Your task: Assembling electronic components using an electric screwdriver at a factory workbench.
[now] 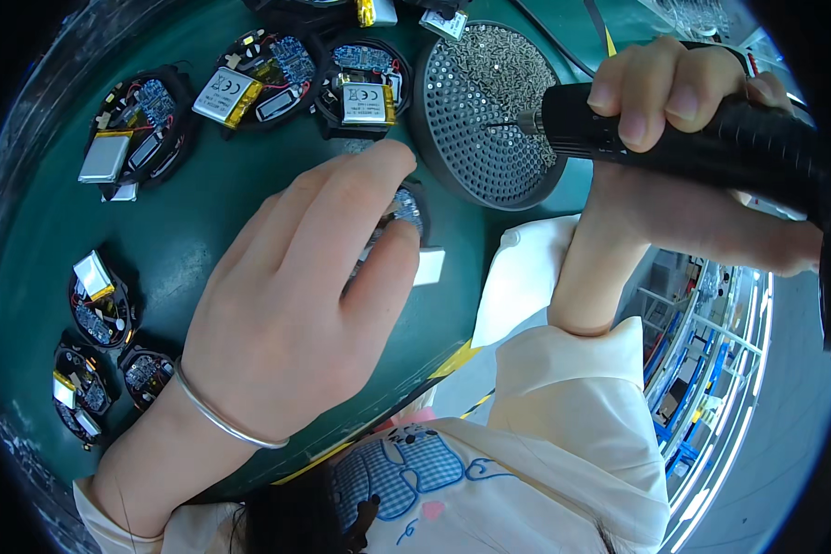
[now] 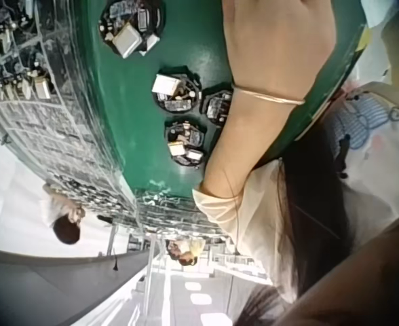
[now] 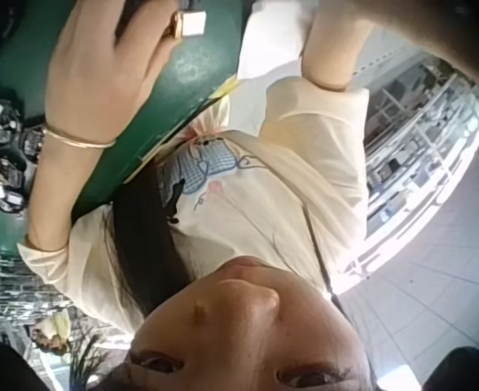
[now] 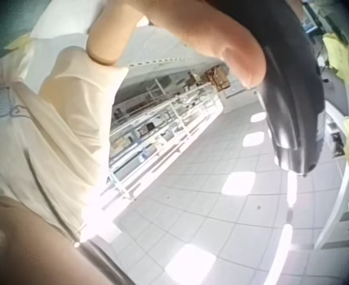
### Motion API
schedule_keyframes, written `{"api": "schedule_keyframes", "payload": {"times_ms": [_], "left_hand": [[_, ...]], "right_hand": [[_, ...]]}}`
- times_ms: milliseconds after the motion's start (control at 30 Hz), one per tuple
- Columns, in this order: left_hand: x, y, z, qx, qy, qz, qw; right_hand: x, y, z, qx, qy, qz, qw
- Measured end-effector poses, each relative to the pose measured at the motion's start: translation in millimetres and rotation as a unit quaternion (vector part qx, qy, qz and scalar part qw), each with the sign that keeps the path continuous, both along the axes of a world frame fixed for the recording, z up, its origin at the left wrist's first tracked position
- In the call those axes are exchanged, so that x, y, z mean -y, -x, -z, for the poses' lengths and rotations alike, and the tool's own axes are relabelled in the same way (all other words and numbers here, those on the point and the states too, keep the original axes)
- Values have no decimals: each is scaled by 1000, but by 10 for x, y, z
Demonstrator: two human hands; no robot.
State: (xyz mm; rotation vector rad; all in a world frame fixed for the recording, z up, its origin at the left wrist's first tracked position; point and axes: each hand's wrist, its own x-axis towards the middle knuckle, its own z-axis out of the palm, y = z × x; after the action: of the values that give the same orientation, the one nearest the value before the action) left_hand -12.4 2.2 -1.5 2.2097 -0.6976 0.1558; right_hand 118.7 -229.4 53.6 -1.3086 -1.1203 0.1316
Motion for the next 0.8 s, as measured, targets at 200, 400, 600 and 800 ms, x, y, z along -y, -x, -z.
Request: {"api": "schedule_keyframes", "payload": {"times_ms": [200, 400, 600, 800], "left_hand": [[21, 13, 34, -20, 33, -13, 999], [17, 0, 10, -30, 25, -27, 999], [24, -15, 3, -50, 74, -28, 996], [4, 5, 13, -54, 66, -28, 996]], "right_hand": [[55, -5, -15, 8, 27, -16, 999], [21, -19, -30, 17, 26, -30, 999], [0, 19, -31, 8, 6, -20, 1000], [-183, 271, -37, -62, -54, -50, 995]]}}
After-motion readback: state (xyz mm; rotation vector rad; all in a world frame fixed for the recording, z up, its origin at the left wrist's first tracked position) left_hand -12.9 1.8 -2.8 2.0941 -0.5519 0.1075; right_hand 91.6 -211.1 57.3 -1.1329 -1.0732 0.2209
